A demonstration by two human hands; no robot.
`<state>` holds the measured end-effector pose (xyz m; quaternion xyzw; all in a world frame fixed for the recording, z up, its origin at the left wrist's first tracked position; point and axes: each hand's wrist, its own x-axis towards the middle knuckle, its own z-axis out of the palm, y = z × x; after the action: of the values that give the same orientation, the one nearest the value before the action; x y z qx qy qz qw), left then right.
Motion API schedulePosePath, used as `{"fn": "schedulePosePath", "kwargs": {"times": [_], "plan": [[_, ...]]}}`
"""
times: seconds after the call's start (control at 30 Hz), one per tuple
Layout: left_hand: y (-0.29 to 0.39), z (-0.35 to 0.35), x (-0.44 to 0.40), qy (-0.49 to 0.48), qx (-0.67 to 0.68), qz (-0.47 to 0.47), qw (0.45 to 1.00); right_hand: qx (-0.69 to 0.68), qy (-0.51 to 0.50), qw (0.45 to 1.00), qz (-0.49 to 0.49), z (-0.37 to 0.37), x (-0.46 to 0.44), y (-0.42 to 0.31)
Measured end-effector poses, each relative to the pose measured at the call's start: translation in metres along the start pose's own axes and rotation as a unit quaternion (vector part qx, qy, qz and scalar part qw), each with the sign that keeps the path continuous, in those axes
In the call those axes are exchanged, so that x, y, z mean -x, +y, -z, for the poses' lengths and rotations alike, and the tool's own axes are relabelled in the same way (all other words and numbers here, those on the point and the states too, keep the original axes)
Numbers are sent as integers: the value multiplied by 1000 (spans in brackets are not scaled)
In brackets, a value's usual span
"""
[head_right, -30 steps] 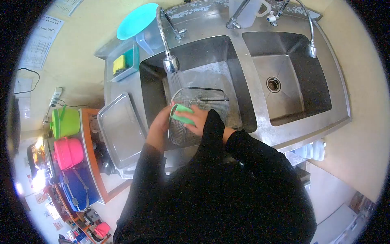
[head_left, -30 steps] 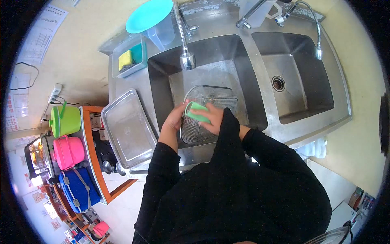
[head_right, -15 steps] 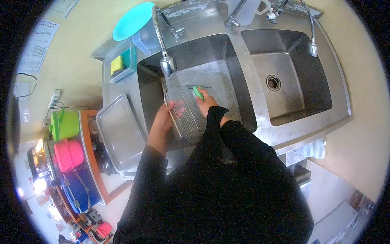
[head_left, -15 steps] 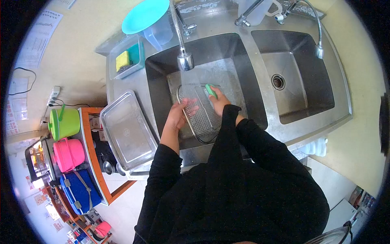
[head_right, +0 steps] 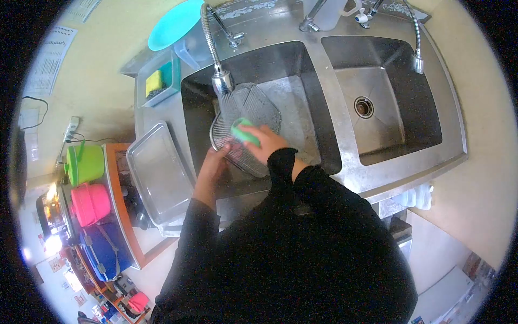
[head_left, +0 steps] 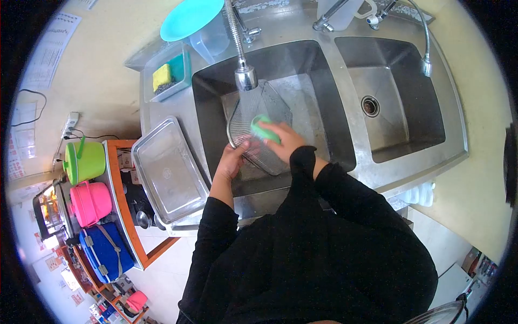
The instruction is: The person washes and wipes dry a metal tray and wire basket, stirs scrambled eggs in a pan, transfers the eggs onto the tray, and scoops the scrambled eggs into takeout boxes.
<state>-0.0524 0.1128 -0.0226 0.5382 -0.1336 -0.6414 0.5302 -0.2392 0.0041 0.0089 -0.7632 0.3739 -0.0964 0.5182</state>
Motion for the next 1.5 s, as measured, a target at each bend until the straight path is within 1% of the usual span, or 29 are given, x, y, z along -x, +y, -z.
{"fn": "schedulePosePath", "kwargs": {"times": [0.03,0.1,0.13,0.17,0.27,0.33,0.37,0.43,0.47,0.5,0.53,0.6,0.63,0.73,0.8,0.83,0.93,1.0,1.03,1.13,1.17,1.23,1.27,1.3,1.33,1.4,1.43,1.47,1.5], "plan": [[1,-1,2,-10,-41,7,999,-2,112,992,51,-8,-11,13],[-1,-5,6,-8,-69,-11,998,32,92,994,57,-7,-10,15],[1,-6,6,-8,-84,-22,996,50,83,993,61,2,-10,0],[1,-2,6,-5,-91,-17,996,123,14,991,59,8,1,-16],[-5,3,9,0,-95,-9,995,172,42,981,83,6,0,-7],[-7,-1,12,2,-82,-17,997,143,79,986,34,1,-13,7],[-10,1,11,8,-96,-40,995,126,98,987,10,-2,-19,12],[-19,5,6,16,-125,-83,989,122,45,990,60,-6,-1,-1],[-20,6,6,49,-68,-84,993,121,18,989,83,-7,10,-7],[-18,1,6,81,-9,-86,993,138,-33,984,112,-6,17,-8],[-17,-2,5,113,51,-86,989,146,-31,983,109,-3,17,-7],[-20,5,0,106,-25,-85,990,161,-30,981,102,2,14,-5],[-20,9,-1,103,-64,-85,989,103,21,991,85,2,8,3],[-7,14,1,116,-117,-75,983,107,85,985,103,-6,1,15],[-4,13,-8,154,-134,-154,967,193,0,959,209,-7,4,9],[-2,11,-10,173,-141,-193,955,234,-43,936,261,-7,5,5],[16,-9,4,220,-300,-177,911,210,-11,957,201,-3,-4,17],[12,-1,6,230,-273,-154,921,124,83,988,36,-5,-32,55],[8,3,6,234,-258,-143,926,81,129,987,-47,-4,-39,61],[-9,7,1,208,-245,-175,931,54,138,986,-78,-7,-41,59],[-15,6,-3,223,-208,-166,938,80,142,986,27,-27,-34,58],[-26,0,-8,253,-134,-148,947,71,73,994,27,-32,-11,30],[-28,0,-9,258,-159,-153,941,66,39,997,28,-30,-6,21],[-30,0,-10,264,-184,-158,933,70,67,995,18,-30,-15,34],[-30,0,-10,271,-209,-164,925,70,110,992,0,-26,-30,52],[-27,-3,-4,262,-222,-157,926,67,192,978,-42,-19,-59,92],[-25,-5,-2,256,-229,-154,926,-25,199,973,-114,-20,-72,106],[-24,-9,0,270,-257,-173,912,-115,203,955,-182,-19,-85,117],[-22,-13,1,283,-283,-193,896,-204,206,925,-246,-19,-95,123]]}}
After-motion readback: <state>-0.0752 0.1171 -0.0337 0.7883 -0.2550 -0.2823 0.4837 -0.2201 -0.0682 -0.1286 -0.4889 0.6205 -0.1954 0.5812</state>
